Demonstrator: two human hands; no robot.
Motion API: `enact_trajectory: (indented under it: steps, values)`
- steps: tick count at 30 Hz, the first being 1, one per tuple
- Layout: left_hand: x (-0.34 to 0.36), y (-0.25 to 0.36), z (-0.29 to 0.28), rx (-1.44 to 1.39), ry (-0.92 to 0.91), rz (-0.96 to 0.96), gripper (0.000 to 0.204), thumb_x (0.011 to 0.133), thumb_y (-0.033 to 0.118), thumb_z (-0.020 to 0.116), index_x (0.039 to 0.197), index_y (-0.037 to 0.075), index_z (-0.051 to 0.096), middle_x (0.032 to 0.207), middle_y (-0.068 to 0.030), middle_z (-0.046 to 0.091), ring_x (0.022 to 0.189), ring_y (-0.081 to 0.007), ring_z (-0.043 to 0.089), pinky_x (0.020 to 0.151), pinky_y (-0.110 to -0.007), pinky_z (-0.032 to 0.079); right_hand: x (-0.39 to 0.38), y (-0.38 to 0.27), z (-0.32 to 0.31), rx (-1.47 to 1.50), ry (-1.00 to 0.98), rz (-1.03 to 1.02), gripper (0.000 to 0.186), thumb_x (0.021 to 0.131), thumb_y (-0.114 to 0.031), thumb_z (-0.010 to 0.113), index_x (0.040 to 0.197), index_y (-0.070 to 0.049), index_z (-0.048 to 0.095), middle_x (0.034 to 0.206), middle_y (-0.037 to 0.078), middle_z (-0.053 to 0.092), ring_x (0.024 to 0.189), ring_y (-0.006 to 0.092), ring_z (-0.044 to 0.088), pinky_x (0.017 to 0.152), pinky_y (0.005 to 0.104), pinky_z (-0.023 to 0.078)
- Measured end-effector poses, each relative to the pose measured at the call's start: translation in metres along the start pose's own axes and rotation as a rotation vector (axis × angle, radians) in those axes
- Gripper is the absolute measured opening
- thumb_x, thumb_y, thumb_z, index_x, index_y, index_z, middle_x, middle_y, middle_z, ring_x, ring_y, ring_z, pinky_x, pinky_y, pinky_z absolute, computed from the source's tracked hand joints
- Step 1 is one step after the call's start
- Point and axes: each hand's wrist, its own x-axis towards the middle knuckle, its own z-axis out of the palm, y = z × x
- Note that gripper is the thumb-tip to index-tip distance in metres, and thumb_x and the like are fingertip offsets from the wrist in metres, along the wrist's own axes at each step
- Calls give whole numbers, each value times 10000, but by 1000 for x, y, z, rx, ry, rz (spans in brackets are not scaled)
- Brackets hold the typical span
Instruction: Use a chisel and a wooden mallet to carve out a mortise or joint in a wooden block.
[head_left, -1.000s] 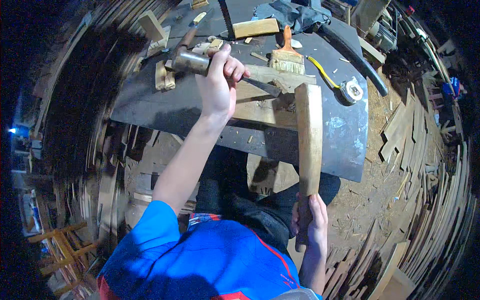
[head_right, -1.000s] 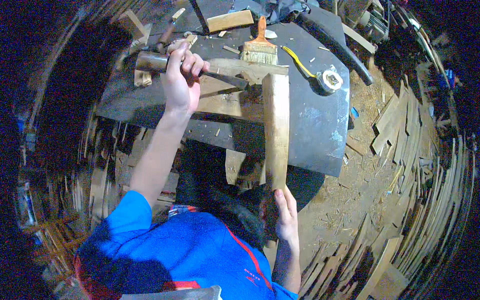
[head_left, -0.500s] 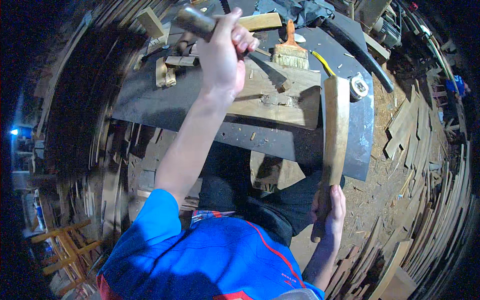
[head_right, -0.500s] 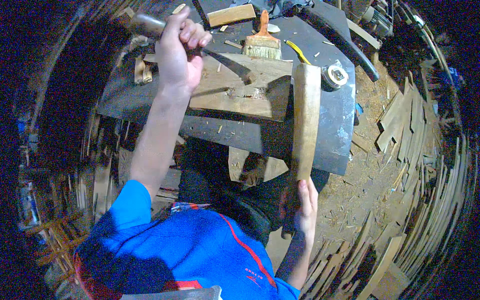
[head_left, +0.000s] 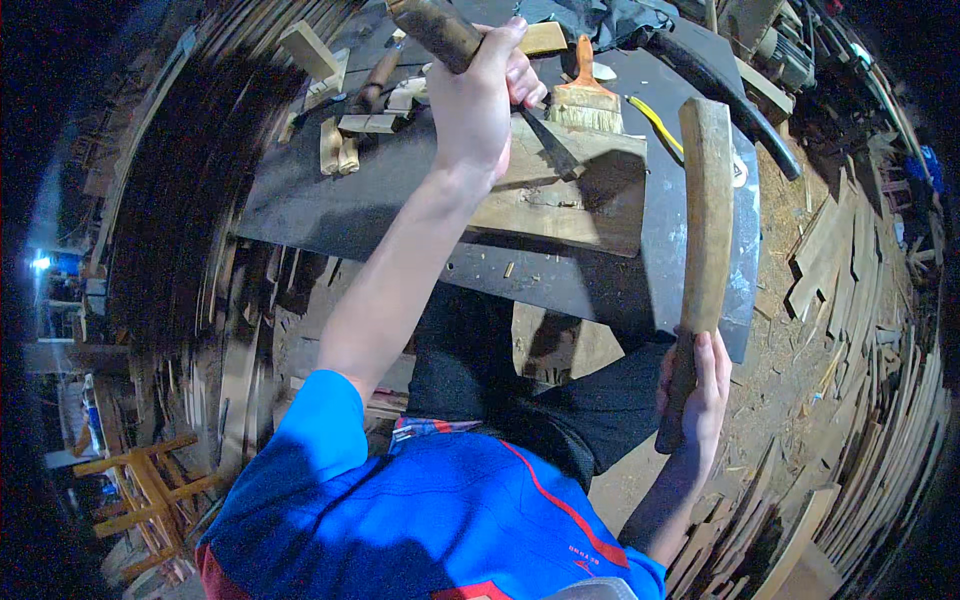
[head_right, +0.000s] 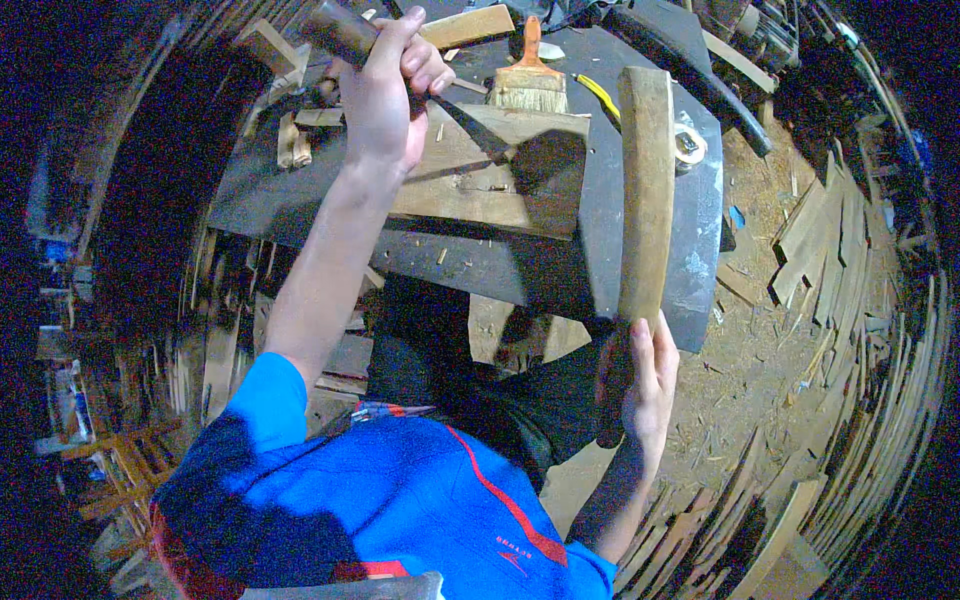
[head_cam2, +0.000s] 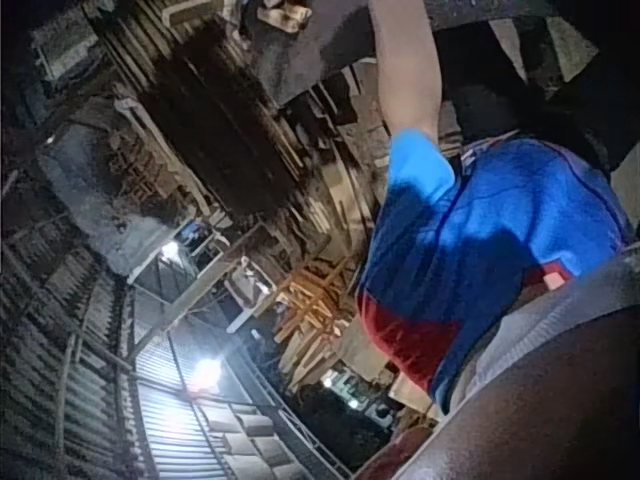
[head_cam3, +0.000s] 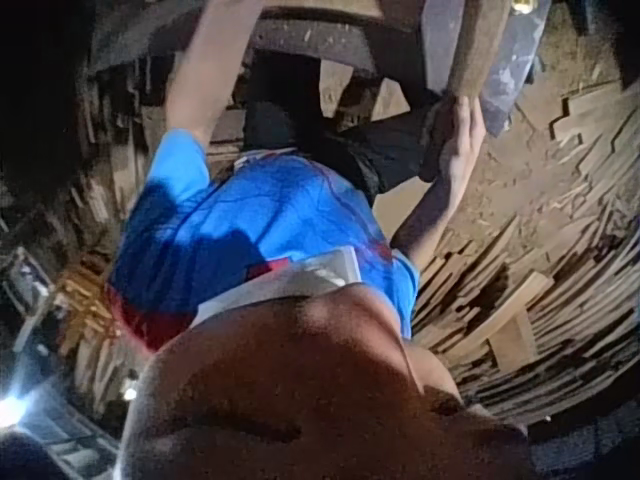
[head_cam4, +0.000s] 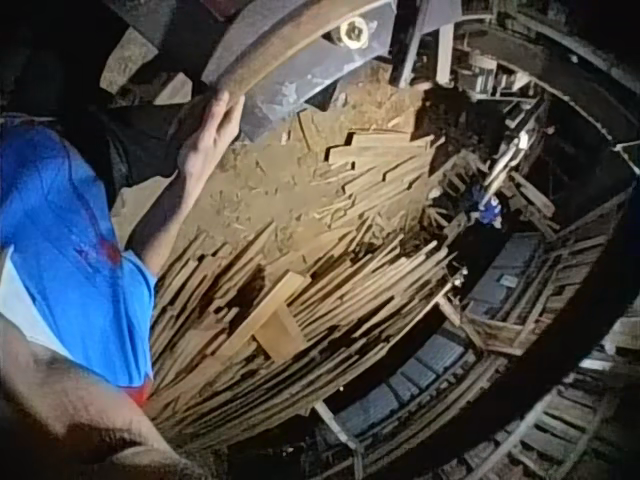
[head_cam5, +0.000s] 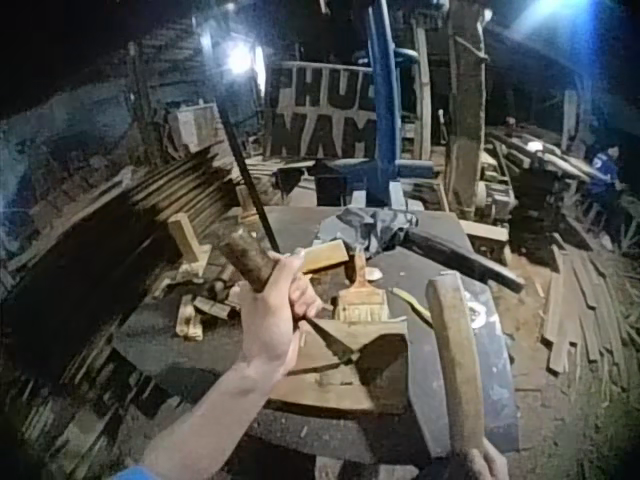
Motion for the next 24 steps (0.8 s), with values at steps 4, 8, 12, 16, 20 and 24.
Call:
enact_trajectory:
  steps: [4, 8, 12, 16, 20, 24]
  values:
    - [2, 1, 6, -8, -73, -52, 302, 974, 198, 618, 717, 125, 477, 613, 53, 414, 523, -70, 416, 494, -257, 361, 6, 11, -1, -25, 31, -9, 352, 1034, -390, 444, 1032, -50, 535, 620, 33, 519, 399, 104, 455, 340, 239, 363]
    - [8, -4, 29, 163, -83, -85, 339, 972, 255, 634, 700, 119, 486, 605, 52, 411, 529, -74, 412, 518, -253, 356, 7, 5, 3, -22, 42, 41, 355, 1033, -393, 447, 1007, -51, 538, 612, 30, 513, 407, 104, 456, 352, 239, 363]
    - [20, -16, 38, 386, -80, -151, 487, 956, 319, 662, 566, 108, 460, 559, 38, 443, 513, -65, 415, 505, -268, 343, 9, 4, 0, -33, 10, 28, 349, 1032, -399, 453, 989, -64, 543, 614, 30, 512, 424, 103, 458, 367, 242, 366]
    - [33, -29, 43, 402, -132, 10, 482, 958, 313, 648, 567, 96, 469, 532, 29, 442, 437, -74, 402, 468, -294, 433, 8, 3, 1, -32, 21, 52, 343, 1030, -403, 455, 992, -74, 545, 613, 30, 511, 436, 104, 461, 372, 245, 368]
    - [28, -28, 57, 487, 2, -1, 509, 960, 293, 642, 529, 92, 458, 511, 28, 439, 436, -74, 428, 511, -295, 501, 6, -1, 3, -16, 9, 59, 345, 1030, -403, 456, 995, -72, 546, 617, 27, 515, 438, 104, 464, 374, 246, 371]
    - [27, -32, 50, 482, 6, 94, 526, 956, 291, 642, 503, 92, 463, 502, 31, 446, 426, -62, 422, 520, -294, 518, 7, 0, 2, 22, -15, 58, 274, 1040, -346, 467, 963, -88, 520, 651, 18, 538, 454, 89, 490, 388, 235, 398]
